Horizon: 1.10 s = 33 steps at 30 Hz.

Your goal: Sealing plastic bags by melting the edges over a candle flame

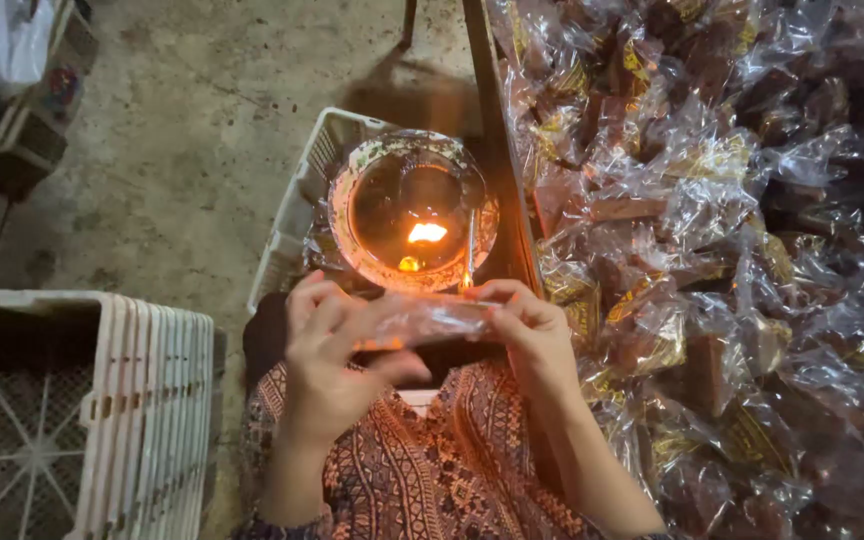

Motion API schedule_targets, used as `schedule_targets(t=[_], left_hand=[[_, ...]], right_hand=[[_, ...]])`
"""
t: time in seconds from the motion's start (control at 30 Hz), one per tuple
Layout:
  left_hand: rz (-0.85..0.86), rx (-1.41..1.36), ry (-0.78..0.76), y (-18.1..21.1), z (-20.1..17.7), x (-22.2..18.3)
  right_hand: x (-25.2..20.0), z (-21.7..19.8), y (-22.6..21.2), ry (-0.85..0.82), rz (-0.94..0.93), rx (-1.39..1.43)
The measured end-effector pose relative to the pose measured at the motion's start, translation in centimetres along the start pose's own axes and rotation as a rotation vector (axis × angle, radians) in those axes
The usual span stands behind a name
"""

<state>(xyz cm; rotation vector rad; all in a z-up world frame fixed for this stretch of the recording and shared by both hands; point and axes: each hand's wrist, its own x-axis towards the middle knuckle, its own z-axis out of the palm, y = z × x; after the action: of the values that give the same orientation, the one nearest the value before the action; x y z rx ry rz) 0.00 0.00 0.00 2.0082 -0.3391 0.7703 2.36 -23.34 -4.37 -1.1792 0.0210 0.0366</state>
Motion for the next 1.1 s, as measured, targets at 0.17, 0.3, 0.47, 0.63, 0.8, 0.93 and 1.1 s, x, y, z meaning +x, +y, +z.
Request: schedule_targets(t=[0.17,0.3,0.47,0.63,0.8,0.93,1.1], left_hand=[[0.189,0.263,-0.097,-1.4,-0.1,0.1],[0.076,-0.083,-0.123,-0.1,-1.1,1.5],[-0.154,-0.425,-0.184,-0.7,-0.2,0.3],[-0.559,-0.711,0.115,-0.2,3.1,-1.9],[-0.834,-0.78,0.204,0.2,4.1,-2.8],[-1.008,-0.961,0.157,-0.8,6.0,-4.7],[-1.072,-0.872,-0.536,0.0,4.7,-4.3]], right_hand=[[0.1,-0.2,-0.5,-0.009,-0.021,-0.001],[-1.1,0.5,-2.6,-0.156,-0.26,-0.586],[-0.8,-0.2,-3.0,-0.163,-0.287,-0.402],[-0.6,-0.1,-2.4,-0.101,-0.322,-0.145],[-0.9,0.4,-3.2,0.06,-0.245,-0.116],[-0.6,-0.6,-4.5,0.115,-0.297,-0.202],[-0.5,-2.8,-6.0,0.074,-0.1,-0.155]])
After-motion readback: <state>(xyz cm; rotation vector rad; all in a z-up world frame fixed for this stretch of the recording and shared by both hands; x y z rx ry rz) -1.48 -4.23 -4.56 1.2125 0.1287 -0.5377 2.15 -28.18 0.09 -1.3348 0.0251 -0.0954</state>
